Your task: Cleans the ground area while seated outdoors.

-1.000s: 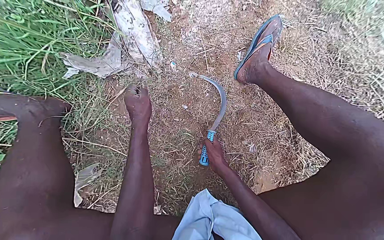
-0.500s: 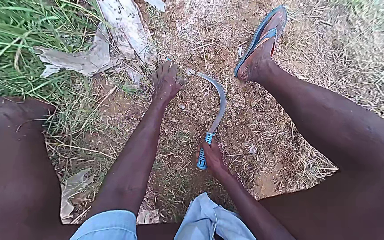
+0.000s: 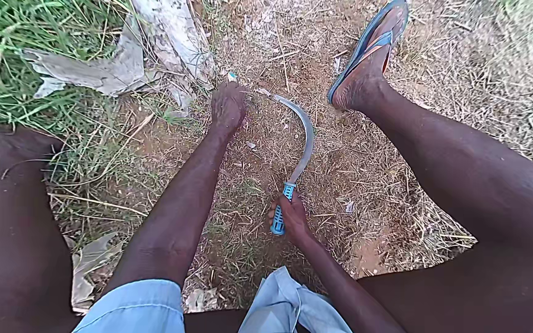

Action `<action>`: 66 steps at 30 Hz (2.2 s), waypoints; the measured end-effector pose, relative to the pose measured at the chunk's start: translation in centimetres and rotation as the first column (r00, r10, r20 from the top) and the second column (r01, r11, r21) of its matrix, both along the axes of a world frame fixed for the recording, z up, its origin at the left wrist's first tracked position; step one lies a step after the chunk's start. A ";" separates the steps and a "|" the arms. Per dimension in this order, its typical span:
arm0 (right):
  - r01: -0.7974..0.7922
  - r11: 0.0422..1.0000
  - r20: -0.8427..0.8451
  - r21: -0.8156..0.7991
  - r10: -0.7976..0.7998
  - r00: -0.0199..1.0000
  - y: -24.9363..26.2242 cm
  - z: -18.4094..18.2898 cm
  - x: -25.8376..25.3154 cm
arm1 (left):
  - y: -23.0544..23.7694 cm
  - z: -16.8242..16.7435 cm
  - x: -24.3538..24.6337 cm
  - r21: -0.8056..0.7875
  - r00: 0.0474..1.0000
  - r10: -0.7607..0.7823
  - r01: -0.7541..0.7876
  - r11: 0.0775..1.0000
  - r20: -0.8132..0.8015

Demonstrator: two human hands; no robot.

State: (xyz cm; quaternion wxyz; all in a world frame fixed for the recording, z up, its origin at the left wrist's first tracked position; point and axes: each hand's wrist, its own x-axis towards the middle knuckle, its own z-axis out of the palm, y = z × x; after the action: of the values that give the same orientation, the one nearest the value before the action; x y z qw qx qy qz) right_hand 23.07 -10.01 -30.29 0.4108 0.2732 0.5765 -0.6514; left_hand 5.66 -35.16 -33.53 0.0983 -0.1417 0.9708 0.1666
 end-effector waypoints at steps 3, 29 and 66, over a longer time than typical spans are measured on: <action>0.005 1.000 0.004 0.000 -0.005 1.000 -0.1 0.1 0.1 | -0.5 1.3 0.4 0.073 0.990 0.142 -0.144 0.987 0.023; -0.037 0.993 -0.079 -0.110 0.028 0.996 -3.1 0.9 -2.0 | -2.7 2.3 1.1 0.099 0.980 0.196 -0.194 0.976 -0.013; 0.077 0.994 -0.054 -0.082 -0.081 0.995 -1.9 -1.8 -2.9 | -5.8 2.9 9.4 -0.029 0.973 0.229 -0.230 0.973 -0.041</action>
State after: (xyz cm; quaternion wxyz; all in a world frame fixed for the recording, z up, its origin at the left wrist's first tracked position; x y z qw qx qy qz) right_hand 20.20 -11.93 -32.08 0.3788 0.2606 0.5503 -0.6970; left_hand 15.10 -40.99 -30.65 0.0580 -0.2514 0.9523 0.1632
